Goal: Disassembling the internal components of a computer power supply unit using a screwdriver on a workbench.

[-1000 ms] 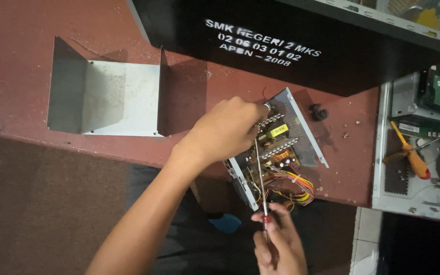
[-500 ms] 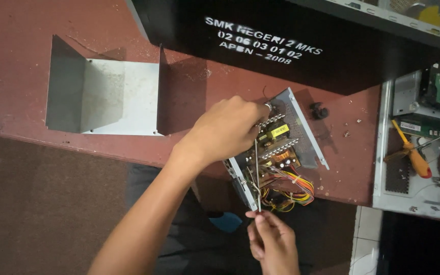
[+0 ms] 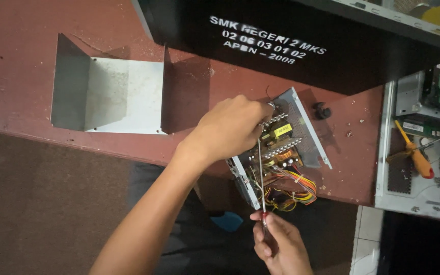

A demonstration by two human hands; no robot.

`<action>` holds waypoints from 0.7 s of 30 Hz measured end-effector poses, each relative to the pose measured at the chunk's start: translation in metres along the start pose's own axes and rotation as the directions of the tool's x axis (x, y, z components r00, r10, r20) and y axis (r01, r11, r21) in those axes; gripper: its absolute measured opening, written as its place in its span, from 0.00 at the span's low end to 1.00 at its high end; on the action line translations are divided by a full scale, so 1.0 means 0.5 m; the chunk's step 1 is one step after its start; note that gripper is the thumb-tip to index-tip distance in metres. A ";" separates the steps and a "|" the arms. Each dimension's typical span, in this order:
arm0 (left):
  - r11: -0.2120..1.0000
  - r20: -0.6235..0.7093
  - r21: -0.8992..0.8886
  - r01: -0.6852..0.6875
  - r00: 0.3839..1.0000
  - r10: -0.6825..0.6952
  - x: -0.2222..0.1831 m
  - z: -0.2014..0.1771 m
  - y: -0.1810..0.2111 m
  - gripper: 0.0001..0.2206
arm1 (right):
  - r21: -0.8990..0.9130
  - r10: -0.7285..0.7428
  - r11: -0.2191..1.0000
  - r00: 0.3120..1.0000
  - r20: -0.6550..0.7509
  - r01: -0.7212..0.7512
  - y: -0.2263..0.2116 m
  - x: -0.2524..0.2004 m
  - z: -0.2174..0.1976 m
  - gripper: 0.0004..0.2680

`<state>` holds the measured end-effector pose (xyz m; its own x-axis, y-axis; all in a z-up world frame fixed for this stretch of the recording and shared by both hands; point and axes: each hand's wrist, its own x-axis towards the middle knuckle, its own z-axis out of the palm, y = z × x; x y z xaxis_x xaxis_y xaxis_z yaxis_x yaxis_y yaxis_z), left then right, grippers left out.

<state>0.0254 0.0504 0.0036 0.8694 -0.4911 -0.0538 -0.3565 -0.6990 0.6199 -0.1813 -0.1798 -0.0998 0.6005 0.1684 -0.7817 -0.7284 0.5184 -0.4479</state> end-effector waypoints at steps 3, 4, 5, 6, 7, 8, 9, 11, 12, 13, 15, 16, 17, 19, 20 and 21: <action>1.000 -0.008 0.002 -0.007 1.000 0.007 -0.001 0.002 0.001 0.05 | -0.172 -0.088 0.984 0.976 -0.200 0.054 -0.010 -0.021 0.057 0.14; 1.000 -0.012 0.002 -0.004 1.000 0.004 -0.001 0.001 0.002 0.05 | -0.306 -0.171 0.948 0.953 -0.249 0.090 -0.017 -0.028 0.082 0.13; 1.000 -0.014 0.006 -0.005 1.000 0.005 0.002 0.000 -0.001 0.05 | -0.306 -0.172 0.948 0.954 -0.246 0.093 -0.017 -0.027 0.089 0.13; 1.000 -0.009 0.016 0.000 1.000 0.000 0.003 0.002 -0.002 0.05 | -0.398 -0.259 0.906 0.934 -0.247 0.146 -0.017 -0.030 0.093 0.11; 1.000 -0.004 0.026 0.005 1.000 -0.005 0.003 0.004 -0.003 0.06 | -0.486 -0.344 0.852 0.908 -0.238 0.195 -0.016 -0.033 0.098 0.09; 1.000 -0.003 0.026 0.004 1.000 -0.004 0.002 0.004 -0.002 0.06 | -0.486 -0.345 0.852 0.908 -0.239 0.196 -0.006 -0.027 0.087 0.09; 1.000 0.000 0.014 0.014 1.000 -0.014 0.001 0.004 0.000 0.06 | -0.539 -0.432 0.794 0.884 -0.177 0.280 0.004 -0.022 0.076 0.05; 1.000 0.005 0.008 0.023 1.000 -0.023 -0.003 0.001 -0.001 0.06 | -0.581 -0.512 0.729 0.852 -0.109 0.363 0.020 -0.022 0.058 0.05; 0.999 -0.030 -0.041 0.024 0.999 -0.025 -0.004 0.000 -0.002 0.05 | -0.583 -0.484 0.737 0.869 -0.101 0.343 0.027 -0.028 0.048 0.06; 0.996 -0.064 -0.091 0.023 0.998 -0.029 -0.005 0.000 -0.004 0.07 | -0.585 -0.456 0.744 0.885 -0.093 0.322 0.033 -0.034 0.039 0.07; 0.992 -0.089 -0.121 0.023 0.995 -0.033 -0.009 -0.009 0.006 0.08 | -0.596 -0.498 0.741 0.849 -0.176 0.311 0.064 -0.054 -0.012 0.06; 0.989 -0.122 -0.149 0.023 0.992 -0.041 -0.012 -0.015 0.009 0.11 | -0.609 -0.539 0.733 0.804 -0.249 0.303 0.078 -0.061 -0.037 0.05; 0.989 -0.123 -0.146 0.028 0.991 -0.046 -0.026 -0.024 0.018 0.11 | -0.609 -0.536 0.733 0.808 -0.245 0.302 0.092 -0.020 -0.150 0.05; 0.953 -0.427 -0.257 -0.161 0.903 0.038 -0.050 -0.041 0.038 0.07 | -0.528 -0.466 0.700 0.868 0.172 0.481 0.094 0.001 -0.361 0.17; 0.953 -0.424 -0.260 -0.156 0.905 0.033 -0.082 -0.045 0.059 0.07 | -0.528 -0.461 0.703 0.871 0.170 0.476 0.080 0.031 -0.443 0.17; 0.937 -0.566 -0.262 -0.230 0.823 0.044 -0.112 -0.049 0.081 0.09 | -0.333 -0.016 0.942 0.985 -0.174 -0.044 0.065 0.061 -0.527 0.09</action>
<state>-0.0294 0.0624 0.0511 0.8939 -0.1409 0.4257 -0.4443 -0.4057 0.7987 -0.2736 -0.3785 -0.2527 0.5455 0.0122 -0.8380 -0.8223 0.2016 -0.5322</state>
